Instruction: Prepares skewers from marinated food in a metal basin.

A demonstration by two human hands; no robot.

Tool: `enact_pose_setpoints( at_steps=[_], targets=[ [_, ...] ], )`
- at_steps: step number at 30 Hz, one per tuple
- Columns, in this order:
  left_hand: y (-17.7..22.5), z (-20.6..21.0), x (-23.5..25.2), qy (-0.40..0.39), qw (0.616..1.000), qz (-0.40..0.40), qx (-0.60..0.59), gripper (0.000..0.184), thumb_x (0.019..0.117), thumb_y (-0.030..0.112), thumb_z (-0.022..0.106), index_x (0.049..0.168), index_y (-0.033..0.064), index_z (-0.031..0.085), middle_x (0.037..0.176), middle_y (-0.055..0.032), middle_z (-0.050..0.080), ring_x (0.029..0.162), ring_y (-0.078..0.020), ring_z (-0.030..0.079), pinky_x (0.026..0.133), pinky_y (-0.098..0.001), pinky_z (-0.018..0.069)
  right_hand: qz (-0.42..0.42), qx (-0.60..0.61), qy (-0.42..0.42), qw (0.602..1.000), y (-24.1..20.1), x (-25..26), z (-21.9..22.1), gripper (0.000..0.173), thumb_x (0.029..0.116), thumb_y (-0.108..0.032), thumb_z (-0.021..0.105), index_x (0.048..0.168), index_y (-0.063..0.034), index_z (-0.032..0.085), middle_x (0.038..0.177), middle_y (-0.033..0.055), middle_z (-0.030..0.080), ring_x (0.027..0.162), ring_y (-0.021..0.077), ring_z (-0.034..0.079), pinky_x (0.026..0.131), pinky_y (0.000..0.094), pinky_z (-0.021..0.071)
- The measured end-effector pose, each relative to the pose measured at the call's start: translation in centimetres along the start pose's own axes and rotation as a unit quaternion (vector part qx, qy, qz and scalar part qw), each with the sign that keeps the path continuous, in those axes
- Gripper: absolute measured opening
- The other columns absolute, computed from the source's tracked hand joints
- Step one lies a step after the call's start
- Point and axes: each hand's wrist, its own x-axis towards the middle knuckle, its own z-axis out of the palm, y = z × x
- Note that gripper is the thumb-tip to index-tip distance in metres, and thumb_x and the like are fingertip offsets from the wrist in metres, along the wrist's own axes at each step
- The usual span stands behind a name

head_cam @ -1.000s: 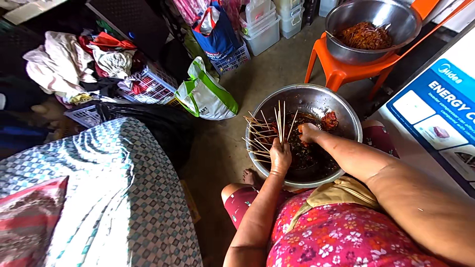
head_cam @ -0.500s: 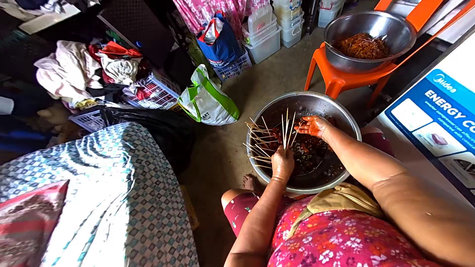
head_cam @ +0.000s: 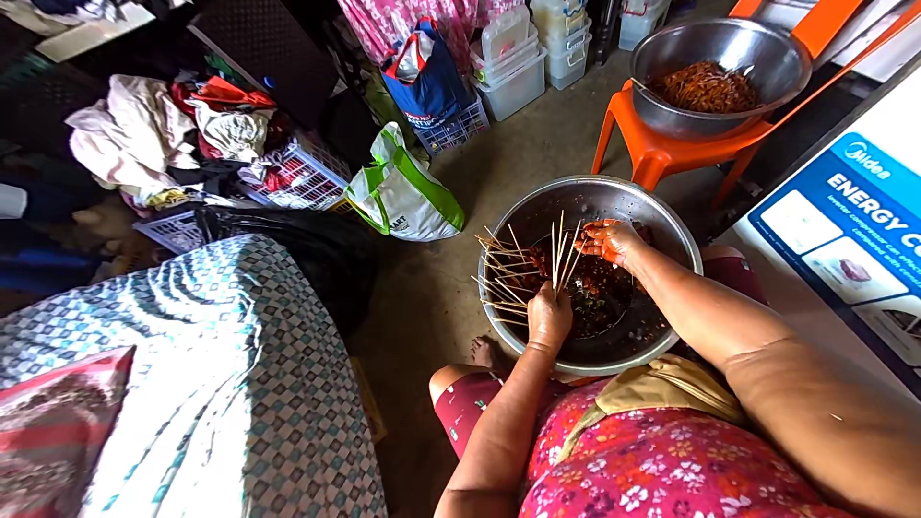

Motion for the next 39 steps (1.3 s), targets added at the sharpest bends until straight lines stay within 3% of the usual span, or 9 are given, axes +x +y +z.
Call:
enact_pose_setpoints(
  at_steps=[6,11,21,28,31,34,36,37,39],
  targets=[
    [0.2,0.1,-0.2,-0.003,1.0,-0.006,0.01,0.029,0.1026,0.014,0.051,0.122,-0.0026,0.064,0.099,-0.019,0.071,0.094,-0.0297,0.07,0.088,-0.0468,0.0543,0.023,0.002,0.009,1.0,-0.2,-0.9,0.6,0.015,0.1047,-0.001,0.049,0.118,0.0035,0.054,0.089,0.0115,0.062,0.072,0.0214,0.069,0.072,0.0379,0.0628],
    [0.6,0.5,-0.5,-0.013,1.0,-0.009,0.014,0.03,0.1043,0.014,0.048,0.127,-0.0018,0.06,0.098,-0.0188,0.071,0.093,-0.03,0.071,0.087,-0.0468,0.0554,0.074,0.037,0.014,0.996,-0.3,-0.9,0.9,0.022,0.1087,-0.009,0.043,0.126,0.003,0.049,0.098,0.0129,0.061,0.08,0.021,0.068,0.077,0.036,0.0613],
    [1.5,1.3,-1.3,-0.041,0.998,-0.009,0.038,0.033,0.1066,0.014,0.044,0.135,-0.0015,0.052,0.102,-0.02,0.071,0.098,-0.0325,0.072,0.09,-0.0477,0.056,0.113,0.063,-0.012,0.991,-0.6,-2.4,1.9,0.026,0.1115,-0.016,0.035,0.124,-0.0002,0.051,0.096,0.0115,0.062,0.083,0.0209,0.067,0.081,0.0364,0.0591],
    [1.2,0.8,-0.1,0.0,0.999,-0.036,0.006,0.03,0.1055,0.011,0.047,0.131,-0.0041,0.054,0.107,-0.0212,0.07,0.103,-0.0313,0.071,0.094,-0.0458,0.0546,0.132,-0.09,-0.113,0.981,2.2,-3.9,3.2,0.025,0.1081,-0.011,0.044,0.13,-0.0001,0.051,0.093,0.011,0.065,0.072,0.0181,0.067,0.069,0.0344,0.0593],
    [0.9,0.4,0.1,0.015,0.999,-0.03,0.001,0.029,0.1056,0.011,0.047,0.128,-0.0048,0.055,0.104,-0.0213,0.07,0.102,-0.0311,0.071,0.094,-0.0459,0.0544,0.153,-0.115,-0.146,0.971,1.9,-4.1,3.1,0.028,0.1093,-0.016,0.045,0.135,-0.0048,0.048,0.099,0.0103,0.064,0.078,0.0194,0.067,0.072,0.037,0.059],
    [0.5,0.6,0.3,0.03,0.999,-0.028,-0.009,0.025,0.1048,0.011,0.049,0.123,-0.0042,0.057,0.097,-0.0199,0.07,0.094,-0.0311,0.071,0.089,-0.0468,0.0556,0.137,-0.2,-0.141,0.96,1.1,-3.3,2.0,0.034,0.1101,-0.023,0.047,0.138,-0.0028,0.049,0.108,0.0145,0.065,0.085,0.0245,0.069,0.075,0.0421,0.0594],
    [0.2,0.7,0.3,0.041,0.999,-0.032,-0.015,0.024,0.1039,0.01,0.05,0.122,-0.004,0.057,0.094,-0.0195,0.069,0.091,-0.031,0.071,0.086,-0.0474,0.0559,0.084,-0.361,-0.08,0.925,1.5,-1.5,0.5,0.031,0.1077,-0.021,0.054,0.129,0.0018,0.058,0.1,0.0156,0.066,0.076,0.0227,0.067,0.069,0.0402,0.0593],
    [0.1,0.7,0.4,0.043,0.998,-0.034,-0.014,0.024,0.1039,0.01,0.05,0.122,-0.0036,0.057,0.093,-0.0194,0.069,0.09,-0.031,0.07,0.086,-0.0477,0.0557,0.067,-0.458,-0.054,0.885,1.7,-0.6,-0.4,0.028,0.1036,-0.018,0.06,0.121,0.0043,0.063,0.098,0.0186,0.067,0.076,0.0263,0.067,0.071,0.0445,0.0588],
    [0.1,0.6,0.4,0.042,0.998,-0.036,-0.015,0.023,0.1043,0.011,0.049,0.12,-0.0033,0.058,0.093,-0.0193,0.069,0.091,-0.0311,0.07,0.086,-0.0479,0.0554,0.097,-0.62,-0.059,0.776,1.5,-0.4,-0.8,0.032,0.0963,-0.019,0.072,0.112,0.008,0.066,0.103,0.0255,0.067,0.09,0.0367,0.069,0.082,0.0553,0.0575]
  ],
)
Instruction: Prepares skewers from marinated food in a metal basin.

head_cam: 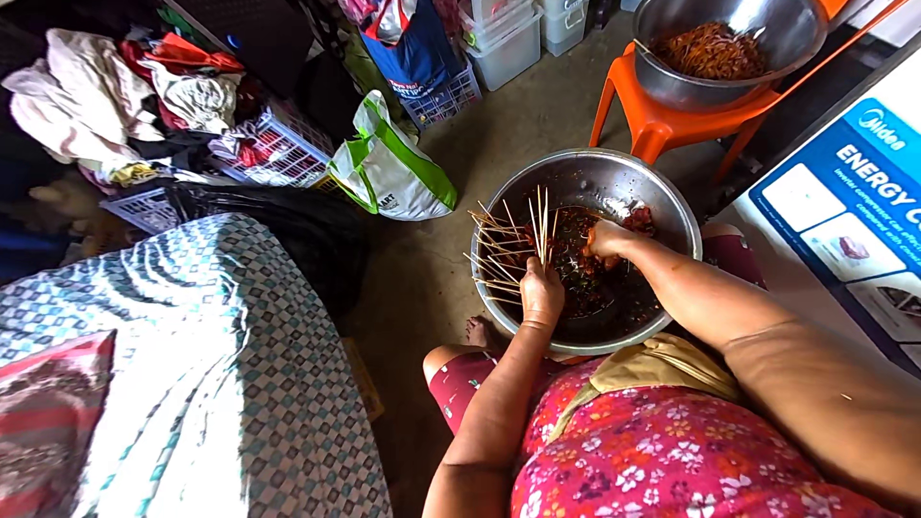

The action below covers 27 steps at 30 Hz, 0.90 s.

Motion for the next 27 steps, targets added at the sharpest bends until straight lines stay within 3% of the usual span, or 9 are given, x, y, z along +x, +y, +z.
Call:
enact_pose_setpoints(
  at_steps=[2,3,6,10,13,16,21,24,27],
  targets=[
    [0.1,0.0,0.0,-0.006,1.0,-0.001,0.0,0.023,0.1045,0.011,0.049,0.12,-0.0034,0.058,0.095,-0.0196,0.069,0.092,-0.0315,0.07,0.087,-0.0482,0.055,0.011,-0.144,-0.048,0.988,-0.4,-0.6,0.8,0.042,0.0916,-0.023,0.078,0.11,0.0115,0.065,0.112,0.0286,0.066,0.105,0.0414,0.066,0.092,0.0601,0.0523],
    [0.0,0.0,0.0,-0.008,1.0,0.0,0.0,0.023,0.1045,0.011,0.049,0.121,-0.0034,0.058,0.095,-0.0196,0.069,0.093,-0.0315,0.07,0.088,-0.0485,0.0548,0.003,-0.187,-0.057,0.981,-0.3,-0.3,1.7,0.042,0.0894,-0.023,0.08,0.109,0.0108,0.066,0.112,0.0281,0.066,0.107,0.0418,0.066,0.091,0.0613,0.0523],
    [-0.2,0.0,0.0,-0.01,1.0,0.004,-0.004,0.023,0.1042,0.011,0.049,0.121,-0.0026,0.058,0.094,-0.019,0.069,0.09,-0.0309,0.07,0.086,-0.0478,0.0553,-0.013,-0.191,-0.049,0.98,-0.9,0.3,2.2,0.029,0.0899,-0.013,0.075,0.105,0.0108,0.066,0.113,0.0291,0.066,0.109,0.0426,0.066,0.09,0.062,0.0525],
    [-0.3,-0.2,0.1,-0.015,1.0,0.002,-0.013,0.023,0.1045,0.011,0.05,0.122,-0.0022,0.058,0.094,-0.0185,0.069,0.09,-0.0297,0.07,0.086,-0.0468,0.0554,-0.014,-0.023,0.015,1.0,0.1,1.9,0.8,0.022,0.0929,-0.008,0.068,0.108,0.0081,0.066,0.106,0.0271,0.067,0.093,0.0381,0.069,0.084,0.0573,0.0563],
    [-0.4,0.0,0.1,-0.021,0.999,0.019,-0.022,0.024,0.1041,0.011,0.05,0.121,-0.0028,0.059,0.095,-0.018,0.069,0.091,-0.0284,0.07,0.087,-0.0453,0.0552,-0.039,0.194,0.058,0.978,0.8,2.5,0.2,0.022,0.094,-0.004,0.064,0.114,0.0063,0.063,0.096,0.0202,0.065,0.072,0.0254,0.062,0.069,0.044,0.055],
    [-0.3,-0.2,0.0,-0.033,0.999,0.028,-0.024,0.026,0.1047,0.013,0.048,0.122,-0.0032,0.059,0.098,-0.0185,0.069,0.092,-0.0281,0.069,0.087,-0.0449,0.0549,-0.033,0.421,0.045,0.905,-0.5,1.1,-0.7,0.029,0.0972,-0.002,0.053,0.126,0.0029,0.054,0.105,0.0158,0.063,0.078,0.0189,0.062,0.071,0.0346,0.0552],
    [-0.4,-0.1,-0.2,-0.035,0.998,0.042,-0.025,0.026,0.1044,0.014,0.049,0.12,-0.003,0.06,0.094,-0.0172,0.068,0.088,-0.0271,0.069,0.084,-0.0442,0.0549,-0.075,0.559,0.023,0.825,-1.2,-0.5,-1.6,0.034,0.0948,0.004,0.042,0.128,0.0014,0.045,0.12,0.0197,0.058,0.102,0.0277,0.064,0.085,0.0443,0.0565],
    [-0.3,-0.2,-0.3,-0.04,0.998,0.043,-0.027,0.027,0.104,0.013,0.049,0.121,-0.0034,0.06,0.095,-0.0178,0.069,0.089,-0.0277,0.069,0.085,-0.0449,0.0549,-0.09,0.607,0.004,0.79,-1.2,-0.5,-1.6,0.023,0.0999,-0.003,0.035,0.119,-0.0011,0.047,0.111,0.0177,0.062,0.095,0.0282,0.067,0.083,0.0455,0.0577],
    [-0.1,-0.3,-0.4,-0.048,0.998,0.044,-0.02,0.027,0.1046,0.014,0.048,0.122,-0.0027,0.06,0.095,-0.0176,0.069,0.089,-0.028,0.069,0.085,-0.0447,0.0549,-0.065,0.644,0.009,0.763,-1.3,-0.3,-1.6,0.025,0.1055,-0.014,0.031,0.109,-0.0019,0.053,0.094,0.0138,0.065,0.085,0.0259,0.069,0.08,0.043,0.0589]
  ],
)
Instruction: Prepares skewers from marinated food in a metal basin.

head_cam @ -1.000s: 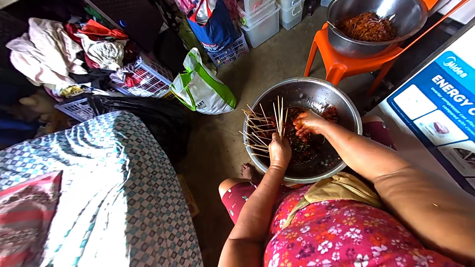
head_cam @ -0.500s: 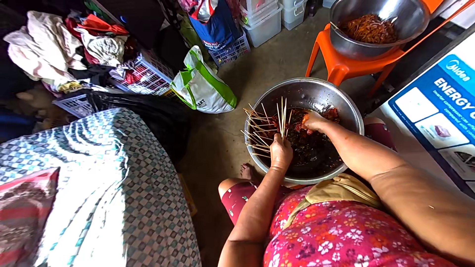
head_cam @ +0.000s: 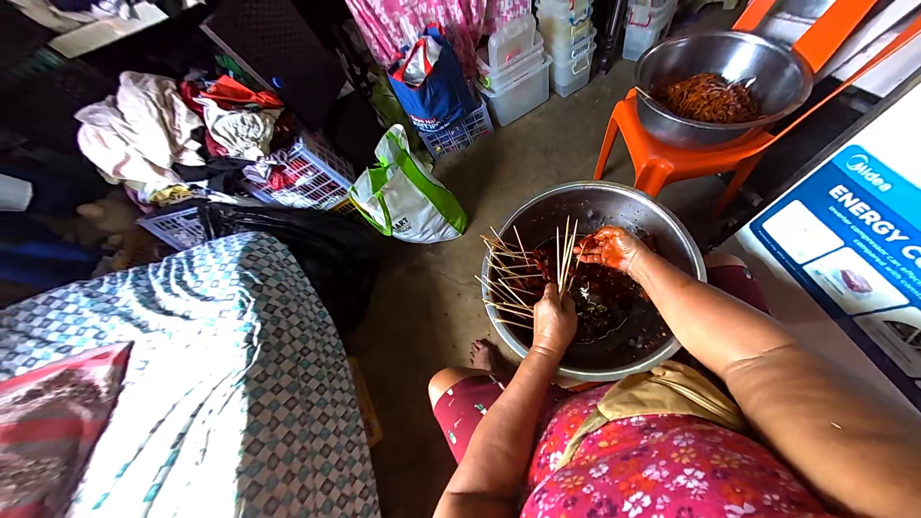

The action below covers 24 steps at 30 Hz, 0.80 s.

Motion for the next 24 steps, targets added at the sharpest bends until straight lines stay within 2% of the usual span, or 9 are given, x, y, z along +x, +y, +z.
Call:
enact_pose_setpoints(
  at_steps=[2,4,5,7,8,16,24],
  targets=[
    [0.03,0.08,-0.01,-0.005,1.0,0.001,0.003,0.026,0.1046,0.014,0.048,0.122,-0.0022,0.06,0.094,-0.0171,0.068,0.089,-0.0274,0.069,0.084,-0.0445,0.055,-0.003,0.015,0.002,1.0,-0.05,-0.13,0.09,0.023,0.1065,-0.014,0.033,0.104,-0.0023,0.053,0.088,0.0123,0.064,0.08,0.0252,0.069,0.078,0.0419,0.0602],
    [0.11,0.06,0.04,-0.012,1.0,-0.004,0.004,0.027,0.1046,0.014,0.048,0.123,-0.0022,0.059,0.096,-0.0176,0.068,0.09,-0.0281,0.069,0.085,-0.0452,0.0549,-0.021,0.009,-0.024,0.999,0.16,0.17,-0.27,0.018,0.1052,-0.008,0.036,0.104,-0.0032,0.053,0.084,0.009,0.062,0.078,0.0225,0.068,0.079,0.0413,0.0602],
    [0.11,0.06,0.03,-0.013,1.0,-0.006,0.002,0.027,0.1046,0.013,0.048,0.124,-0.0026,0.059,0.096,-0.0179,0.068,0.091,-0.0283,0.069,0.086,-0.0455,0.0547,-0.029,0.001,-0.034,0.999,0.26,0.24,-0.36,0.013,0.1034,-0.002,0.04,0.107,-0.0024,0.053,0.085,0.0078,0.061,0.077,0.0205,0.067,0.081,0.0403,0.06],
    [0.03,0.07,0.01,-0.009,1.0,0.0,-0.002,0.027,0.104,0.013,0.049,0.123,-0.0028,0.059,0.095,-0.0176,0.068,0.089,-0.0279,0.069,0.084,-0.0452,0.0547,-0.036,-0.007,-0.032,0.999,0.26,0.04,-0.22,0.024,0.0988,0.008,0.045,0.122,0.0021,0.05,0.094,0.0085,0.056,0.081,0.0192,0.064,0.084,0.0393,0.059],
    [-0.01,0.1,0.01,-0.008,1.0,0.003,-0.004,0.026,0.1041,0.013,0.049,0.123,-0.0026,0.059,0.093,-0.0169,0.068,0.087,-0.0274,0.068,0.083,-0.0447,0.0547,-0.036,-0.01,-0.02,0.999,0.19,-0.11,-0.04,0.027,0.0975,0.011,0.047,0.123,0.0026,0.05,0.097,0.009,0.056,0.082,0.019,0.063,0.084,0.0391,0.0587],
    [-0.07,0.06,-0.21,-0.011,1.0,0.015,-0.009,0.026,0.1032,0.013,0.049,0.12,-0.0032,0.061,0.092,-0.0171,0.068,0.086,-0.0276,0.068,0.082,-0.0449,0.0549,-0.075,0.063,0.05,0.994,-0.06,0.75,-0.56,0.02,0.0979,0.011,0.049,0.115,0.0005,0.052,0.092,0.008,0.056,0.076,0.0182,0.063,0.08,0.039,0.0607],
    [0.11,0.02,-0.22,-0.02,1.0,0.005,0.003,0.028,0.1038,0.012,0.048,0.124,-0.0023,0.059,0.094,-0.0173,0.068,0.088,-0.028,0.069,0.084,-0.0454,0.0551,-0.059,0.033,0.02,0.998,0.43,-0.19,0.18,0.019,0.0965,0.012,0.052,0.111,-0.0003,0.053,0.089,0.0078,0.059,0.073,0.0184,0.065,0.077,0.0393,0.0621]
  ],
)
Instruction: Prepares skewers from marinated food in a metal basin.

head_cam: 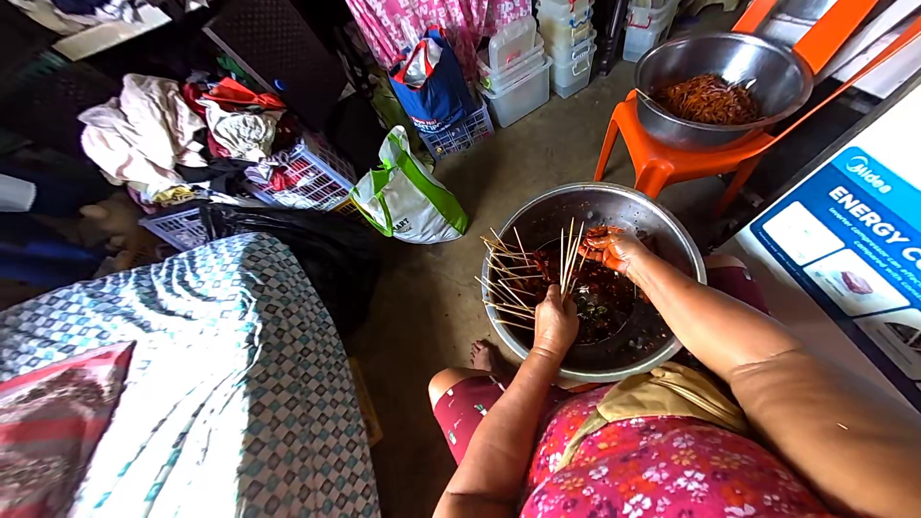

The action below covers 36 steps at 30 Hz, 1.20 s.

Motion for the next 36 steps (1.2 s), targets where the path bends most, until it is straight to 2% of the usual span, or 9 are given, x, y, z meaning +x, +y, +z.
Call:
enact_pose_setpoints(
  at_steps=[6,9,10,13,18,28,32,36],
  targets=[
    [0.3,-0.2,0.0,-0.008,1.0,-0.015,0.016,0.03,0.1049,0.013,0.047,0.129,-0.0022,0.057,0.098,-0.0187,0.069,0.092,-0.0298,0.07,0.086,-0.0462,0.0552,0.0,-0.027,-0.027,0.999,0.3,0.0,-0.2,0.022,0.0969,0.012,0.051,0.116,0.0007,0.053,0.093,0.0085,0.059,0.075,0.0191,0.066,0.078,0.0402,0.0624],
    [0.0,-0.2,0.1,0.003,1.0,-0.003,0.024,0.03,0.1037,0.012,0.048,0.127,-0.0027,0.059,0.097,-0.0187,0.07,0.091,-0.03,0.07,0.086,-0.0465,0.0551,0.008,-0.017,-0.038,0.999,-0.7,-0.8,0.2,0.015,0.1068,-0.004,0.047,0.12,-0.0001,0.052,0.09,0.0079,0.061,0.078,0.0196,0.067,0.08,0.0398,0.0614],
    [-0.1,-0.2,0.1,0.006,1.0,-0.001,0.025,0.03,0.1034,0.012,0.048,0.127,-0.0031,0.059,0.097,-0.0188,0.07,0.092,-0.03,0.07,0.086,-0.0465,0.0552,0.009,-0.018,-0.034,0.999,-0.8,-0.8,0.1,0.014,0.1079,-0.007,0.046,0.119,0.0004,0.053,0.088,0.0083,0.063,0.077,0.02,0.068,0.08,0.0395,0.0618],
    [-0.1,-0.1,0.1,0.006,1.0,0.001,0.026,0.029,0.1032,0.012,0.049,0.125,-0.0025,0.06,0.096,-0.0183,0.07,0.091,-0.029,0.07,0.086,-0.0456,0.0551,0.018,-0.032,-0.021,0.999,-0.8,-0.5,0.0,0.01,0.106,-0.003,0.048,0.112,0.0003,0.056,0.085,0.0078,0.062,0.074,0.0199,0.068,0.077,0.0393,0.0624],
    [-0.1,0.0,-0.1,0.005,1.0,0.0,0.022,0.034,0.1026,0.012,0.049,0.131,-0.0031,0.059,0.1,-0.02,0.071,0.094,-0.0305,0.071,0.088,-0.0468,0.0553,0.033,-0.092,-0.042,0.994,-0.9,-0.9,0.0,0.013,0.1049,-0.002,0.049,0.116,0.0028,0.055,0.089,0.0091,0.063,0.076,0.0198,0.068,0.078,0.0396,0.0624],
    [-0.1,0.3,-0.2,0.013,1.0,-0.003,0.0,0.028,0.1038,0.011,0.047,0.124,-0.0035,0.059,0.095,-0.0183,0.069,0.09,-0.0283,0.07,0.085,-0.0448,0.0551,0.066,-0.068,-0.052,0.994,-0.3,-1.7,0.6,0.015,0.1082,-0.007,0.044,0.119,0.0003,0.052,0.09,0.0091,0.063,0.076,0.0206,0.069,0.075,0.038,0.0626],
    [0.0,0.4,-0.2,0.016,1.0,-0.009,-0.008,0.028,0.1035,0.011,0.047,0.124,-0.0038,0.059,0.095,-0.0182,0.069,0.09,-0.0279,0.07,0.085,-0.0445,0.055,0.07,-0.118,-0.072,0.988,0.7,-2.0,0.7,0.016,0.1085,-0.01,0.044,0.119,-0.0024,0.053,0.091,0.0064,0.063,0.076,0.0165,0.066,0.07,0.0326,0.0584],
    [0.0,0.4,0.3,0.024,0.999,-0.021,-0.021,0.027,0.1044,0.011,0.047,0.124,-0.0035,0.059,0.096,-0.0183,0.069,0.092,-0.027,0.069,0.087,-0.0438,0.0545,0.088,-0.113,-0.102,0.984,2.0,-2.6,1.4,0.016,0.1075,-0.006,0.045,0.12,0.0014,0.053,0.093,0.0105,0.065,0.076,0.0212,0.069,0.074,0.0406,0.0617]
  ],
)
